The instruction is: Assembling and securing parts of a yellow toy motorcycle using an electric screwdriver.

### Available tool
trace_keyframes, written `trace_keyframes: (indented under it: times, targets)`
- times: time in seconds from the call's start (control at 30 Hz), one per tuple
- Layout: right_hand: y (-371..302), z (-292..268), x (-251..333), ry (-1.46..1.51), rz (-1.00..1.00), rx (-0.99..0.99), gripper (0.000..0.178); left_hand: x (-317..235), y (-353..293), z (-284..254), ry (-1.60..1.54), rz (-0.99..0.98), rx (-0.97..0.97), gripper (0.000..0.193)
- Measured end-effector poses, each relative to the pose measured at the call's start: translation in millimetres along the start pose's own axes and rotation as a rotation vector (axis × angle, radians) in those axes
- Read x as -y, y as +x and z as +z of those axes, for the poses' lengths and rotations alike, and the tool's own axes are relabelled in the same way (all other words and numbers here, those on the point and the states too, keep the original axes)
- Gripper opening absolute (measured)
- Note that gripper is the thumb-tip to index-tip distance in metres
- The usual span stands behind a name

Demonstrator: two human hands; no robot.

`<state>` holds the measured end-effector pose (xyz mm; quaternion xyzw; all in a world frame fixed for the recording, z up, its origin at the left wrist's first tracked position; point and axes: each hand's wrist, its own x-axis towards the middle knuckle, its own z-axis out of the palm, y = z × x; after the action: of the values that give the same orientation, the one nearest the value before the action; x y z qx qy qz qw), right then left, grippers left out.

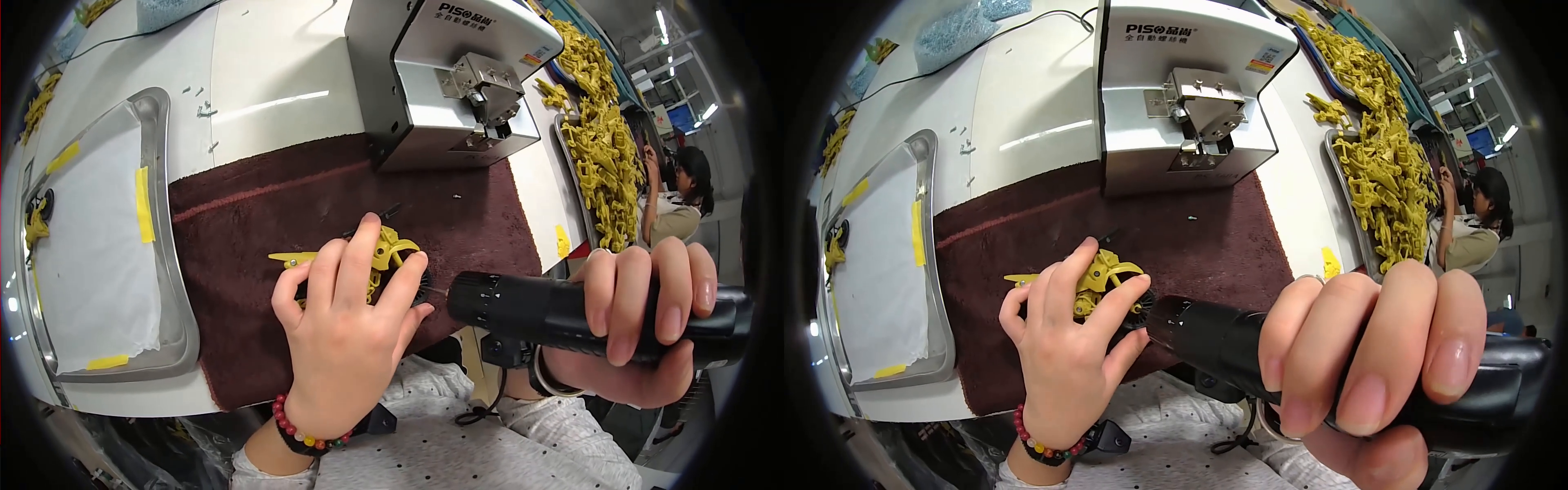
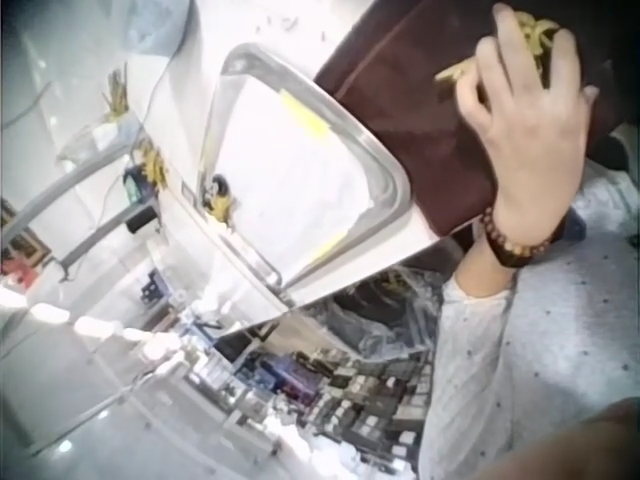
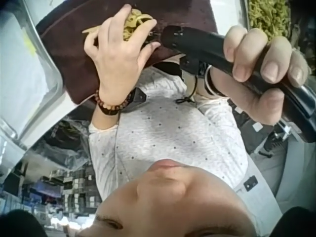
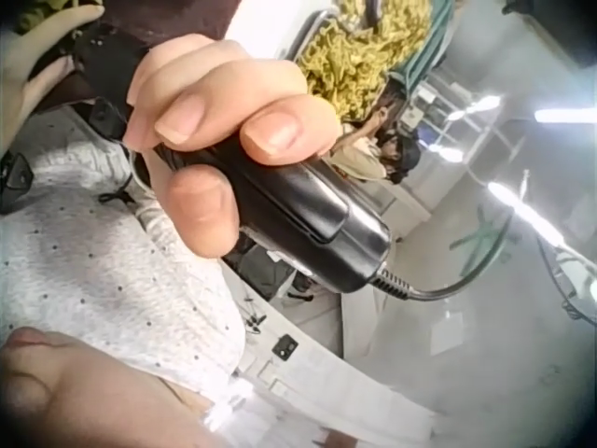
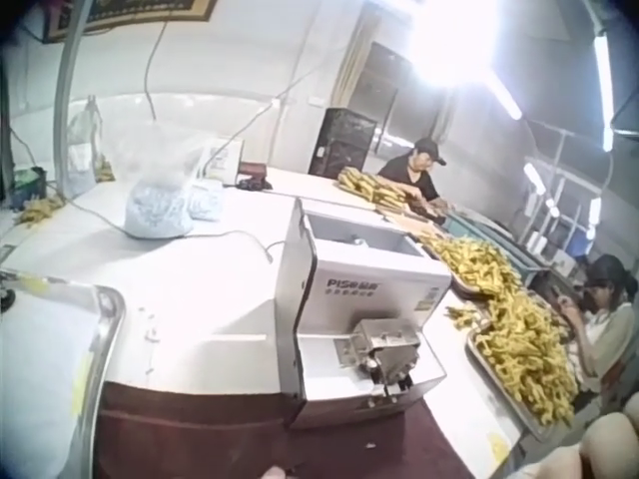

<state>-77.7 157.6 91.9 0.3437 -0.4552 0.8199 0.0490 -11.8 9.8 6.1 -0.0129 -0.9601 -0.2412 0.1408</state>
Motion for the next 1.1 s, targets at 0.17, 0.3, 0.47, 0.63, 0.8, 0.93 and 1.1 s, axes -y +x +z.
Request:
trace_keyframes:
  times: [0.17,0.3,0.47,0.63,0.8,0.93,1.1]
  targets:
    - [4,6,-6,-0.033,0.038,0.010,0.028,2,-1,1,-0.004,-0.011,0.004,0.040]
    - [-2,5,-17,0.068,-0.112,-0.020,0.028,2,-1,1,0.008,-0.022,0.010,0.039]
    - [1,2,8,-0.085,0.051,0.011,0.030,-1,0,-2,0.016,-0.038,0.014,0.039]
    - [5,6,-1,-0.026,0.045,0.061,0.034,1,-1,0,0.014,-0.043,0.011,0.039]
    - [4,-1,2,-0.016,0.045,0.046,0.036,-1,0,-1,0.018,-0.040,0.023,0.040]
    - [5,-5,9,-0.070,0.129,0.078,0.037,0,0,0,0.026,-0.036,0.018,0.040]
    - [4,-2,6,-0.050,0.109,0.073,0.038,-1,1,-1,0.029,-0.037,0.021,0.041]
